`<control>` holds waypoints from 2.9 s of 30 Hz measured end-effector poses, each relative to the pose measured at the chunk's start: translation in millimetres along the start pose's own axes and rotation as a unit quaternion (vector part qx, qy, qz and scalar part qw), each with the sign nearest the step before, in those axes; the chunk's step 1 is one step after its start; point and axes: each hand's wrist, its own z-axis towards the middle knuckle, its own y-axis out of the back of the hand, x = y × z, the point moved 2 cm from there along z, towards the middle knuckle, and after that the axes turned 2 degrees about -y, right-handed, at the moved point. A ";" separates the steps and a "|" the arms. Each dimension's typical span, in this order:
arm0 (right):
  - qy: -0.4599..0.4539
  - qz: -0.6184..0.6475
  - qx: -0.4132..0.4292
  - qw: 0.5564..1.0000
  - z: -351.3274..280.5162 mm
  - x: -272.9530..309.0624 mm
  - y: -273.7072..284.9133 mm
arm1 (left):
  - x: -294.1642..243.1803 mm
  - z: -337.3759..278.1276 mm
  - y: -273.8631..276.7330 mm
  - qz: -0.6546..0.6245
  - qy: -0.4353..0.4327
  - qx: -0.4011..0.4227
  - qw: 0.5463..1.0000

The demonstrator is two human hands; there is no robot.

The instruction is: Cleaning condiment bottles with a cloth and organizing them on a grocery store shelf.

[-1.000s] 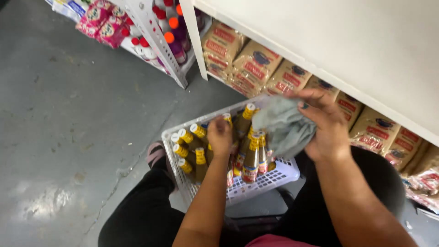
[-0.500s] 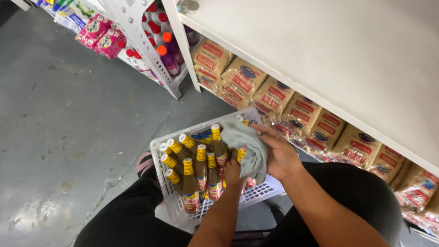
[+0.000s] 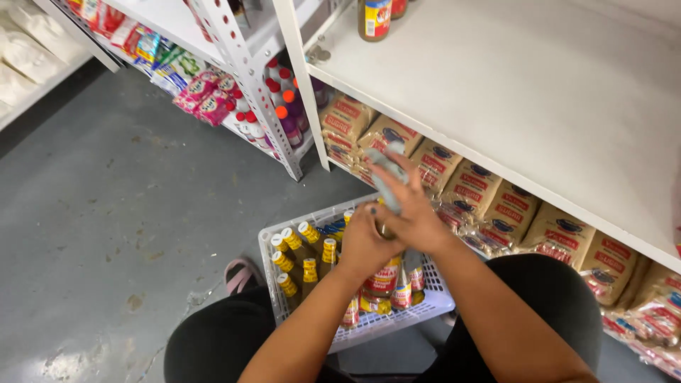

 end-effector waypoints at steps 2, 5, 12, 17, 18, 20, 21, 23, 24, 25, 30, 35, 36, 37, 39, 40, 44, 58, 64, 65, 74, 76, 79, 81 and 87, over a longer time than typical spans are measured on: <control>-0.081 0.217 -0.011 0.973 5.3 -2.3 2.0 | -41.9 0.6 27.9 0.004 -0.032 0.048 0.998; -0.164 0.417 -0.016 0.894 2.6 -3.8 7.8 | -66.3 2.2 54.4 -0.032 0.020 0.161 0.986; -0.130 0.408 -0.056 0.902 36.4 -5.9 13.6 | 11.0 -29.3 35.4 -0.409 0.136 0.228 0.873; -0.205 0.311 -0.150 0.916 41.6 -40.9 -25.8 | -15.2 -7.6 61.0 -0.071 0.156 0.105 0.980; -0.211 0.308 -0.151 0.916 42.1 -33.7 -25.2 | -13.2 -6.1 62.1 -0.074 0.158 0.111 0.978; -0.168 0.123 -0.157 0.965 53.6 -17.5 -20.8 | -12.2 4.8 70.1 0.035 0.098 0.024 0.994; -0.163 0.121 -0.156 0.967 58.4 -17.4 -18.3 | -6.7 10.8 70.5 0.032 0.096 0.019 0.995; -0.072 0.006 -0.087 0.994 57.6 -5.4 -21.8 | 5.9 6.3 71.2 -0.161 0.142 0.101 0.972; -0.075 0.008 -0.083 0.994 52.8 -6.1 -22.0 | 11.1 3.2 68.1 -0.161 0.147 0.102 0.971; -0.076 0.040 -0.072 0.994 47.7 -6.8 -22.1 | 15.6 -0.3 63.8 -0.204 0.155 0.120 0.959; -0.150 0.247 -0.096 0.952 46.3 -21.5 -10.8 | 51.5 -9.2 44.6 -0.440 0.220 0.218 0.843; -0.251 0.708 0.004 0.660 39.4 -33.2 -1.3 | 37.3 -42.0 14.2 -0.822 0.256 0.477 0.178; -0.248 0.707 0.002 0.663 38.6 -36.3 -0.9 | 41.1 -49.4 4.1 -0.820 0.256 0.480 0.178; -0.228 0.723 0.023 0.651 38.2 -38.1 -0.6 | 45.2 -56.5 -6.0 -0.814 0.241 0.485 0.211; -0.209 0.739 0.043 0.639 40.4 -40.9 2.4 | 50.0 -59.1 -16.3 -0.807 0.227 0.488 0.242; -0.237 0.705 0.029 0.667 43.2 -43.3 4.7 | 52.4 -54.0 -18.0 -0.795 0.243 0.472 0.293; -0.308 0.547 -0.084 0.774 55.9 -63.4 16.0 | 53.0 -21.6 5.6 -0.692 0.277 0.393 0.538; -0.128 0.023 -0.185 0.974 42.5 -61.7 -25.3 | -9.9 -0.3 69.0 0.021 0.173 0.138 0.975; -0.070 0.076 -0.138 0.985 47.0 -21.1 -18.7 | 22.8 -14.9 40.7 -0.295 0.236 0.152 0.913; -0.078 0.131 -0.129 0.980 47.5 -12.4 -18.0 | 15.7 -14.1 42.8 -0.264 0.254 0.132 0.921; -0.324 0.430 -0.045 0.842 1.4 -25.7 -75.3 | 20.4 12.7 69.3 -0.028 0.093 0.005 0.995; -0.338 0.444 -0.041 0.829 -4.8 -53.7 -82.4 | 24.4 10.7 62.8 -0.103 0.134 0.046 0.985; -0.370 0.490 -0.021 0.789 -18.8 -73.6 -75.0 | 49.7 -2.7 43.3 -0.302 0.202 0.155 0.918; -0.382 0.520 -0.006 0.764 -22.1 -79.5 -63.3 | 61.3 -7.4 38.1 -0.421 0.221 0.219 0.852; -0.430 0.723 0.168 0.514 -57.5 -106.8 -55.8 | 63.2 -49.1 -0.3 -0.792 0.213 0.473 0.322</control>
